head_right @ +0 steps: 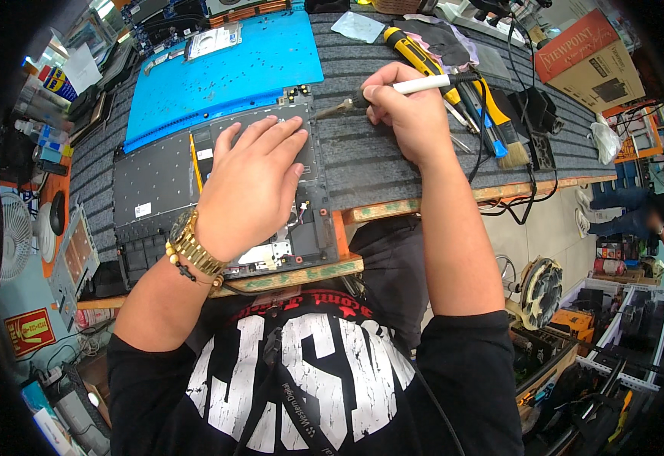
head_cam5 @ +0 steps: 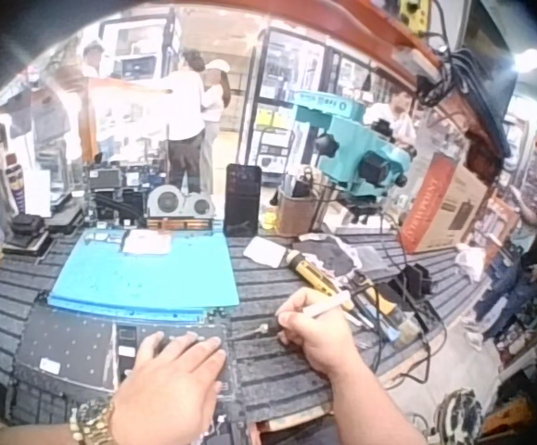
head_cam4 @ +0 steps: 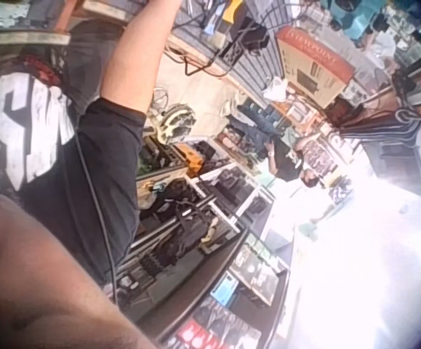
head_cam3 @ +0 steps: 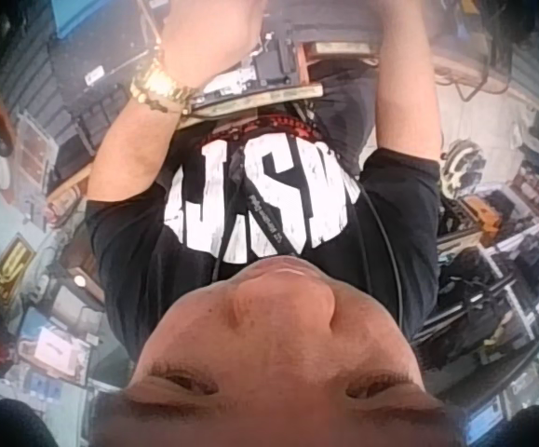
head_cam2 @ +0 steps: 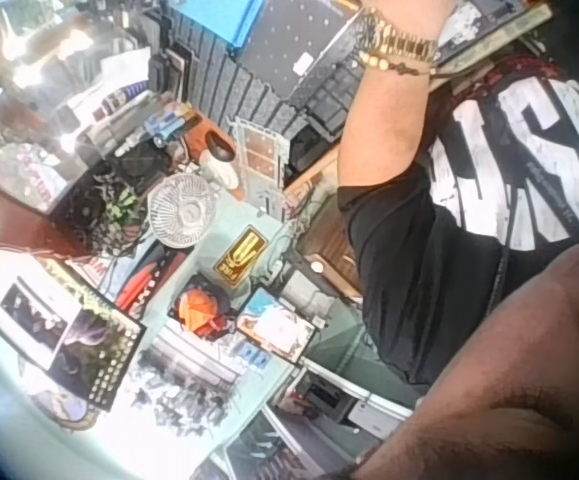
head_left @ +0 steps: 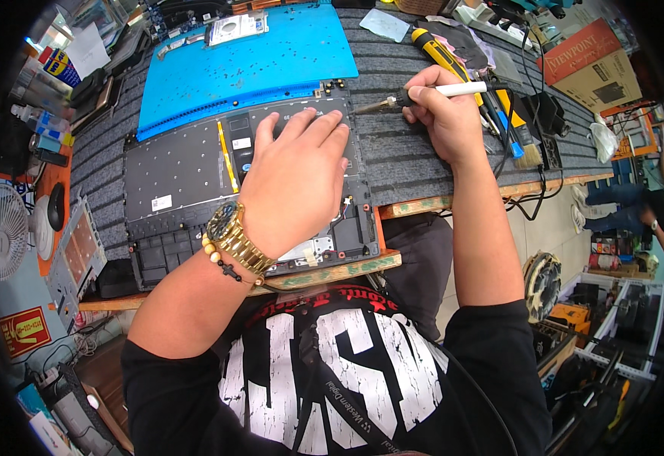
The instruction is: The person uses a soldering iron to melt plastic rivets on a laptop keyboard assembly and then lifts the component from the palm rest.
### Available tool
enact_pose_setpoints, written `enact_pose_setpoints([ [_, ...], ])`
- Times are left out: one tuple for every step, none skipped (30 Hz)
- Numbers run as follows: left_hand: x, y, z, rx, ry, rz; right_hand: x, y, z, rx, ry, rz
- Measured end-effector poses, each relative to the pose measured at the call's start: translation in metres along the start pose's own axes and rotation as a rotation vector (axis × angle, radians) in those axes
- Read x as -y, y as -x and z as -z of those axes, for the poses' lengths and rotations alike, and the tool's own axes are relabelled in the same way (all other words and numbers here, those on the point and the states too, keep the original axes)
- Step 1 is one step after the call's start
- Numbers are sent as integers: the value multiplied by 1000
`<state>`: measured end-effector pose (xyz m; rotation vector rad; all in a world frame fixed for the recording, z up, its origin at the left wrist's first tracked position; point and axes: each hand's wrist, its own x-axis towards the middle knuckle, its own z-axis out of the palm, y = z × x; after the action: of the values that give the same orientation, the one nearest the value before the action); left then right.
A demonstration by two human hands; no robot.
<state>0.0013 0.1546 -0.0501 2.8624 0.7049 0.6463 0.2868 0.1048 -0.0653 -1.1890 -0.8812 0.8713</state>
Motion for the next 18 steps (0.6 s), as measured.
enact_pose_setpoints([
  [0, 0, -1, -21, 0, -13, 0, -1, 0, 4, -16, -3],
  [1, 0, -1, -35, 1, -21, 1, -1, 0, 9, -43, -1],
  [1, 0, -2, -41, 7, -23, 1, -1, 0, 15, -21, -6],
  [1, 0, -2, -40, 13, -21, 1, -2, 1, 23, -10, -6],
  [1, 0, -2, -38, 19, -20, 2, -2, 1, 20, 0, -10],
  [1, 0, -2, -40, 17, -21, 2, -2, 1, 31, 5, -8],
  [1, 0, -2, -41, 15, -21, 3, -2, 1, 32, 10, -11],
  [1, 0, -2, -41, 14, -21, 3, -1, 1, 26, 10, -14],
  [1, 0, -2, -42, 14, -22, 3, -1, 0, 29, 21, -12],
  [1, 1, -2, -42, 14, -24, 3, 0, 0, 25, 29, -10],
  [1, 0, -2, -44, 13, -26, 3, 0, 0, 28, 25, 2],
  [1, 1, -2, -43, 13, -25, 3, 0, -1, 23, 33, -8],
  [1, 1, -2, -42, 14, -25, 3, 1, -1, 25, 30, -10],
  [1, 0, -2, -41, 14, -24, 3, 1, -1, 30, 15, -5],
  [1, 0, -2, -43, 14, -24, 3, 0, -1, 26, 35, -11],
  [1, 0, -2, -44, 15, -23, 3, 0, -1, 25, 42, -11],
  [1, 0, -2, -46, 16, -23, 3, 0, -1, 18, 43, -12],
  [1, 0, -2, -45, 16, -23, 3, 0, -1, 25, 50, -11],
])
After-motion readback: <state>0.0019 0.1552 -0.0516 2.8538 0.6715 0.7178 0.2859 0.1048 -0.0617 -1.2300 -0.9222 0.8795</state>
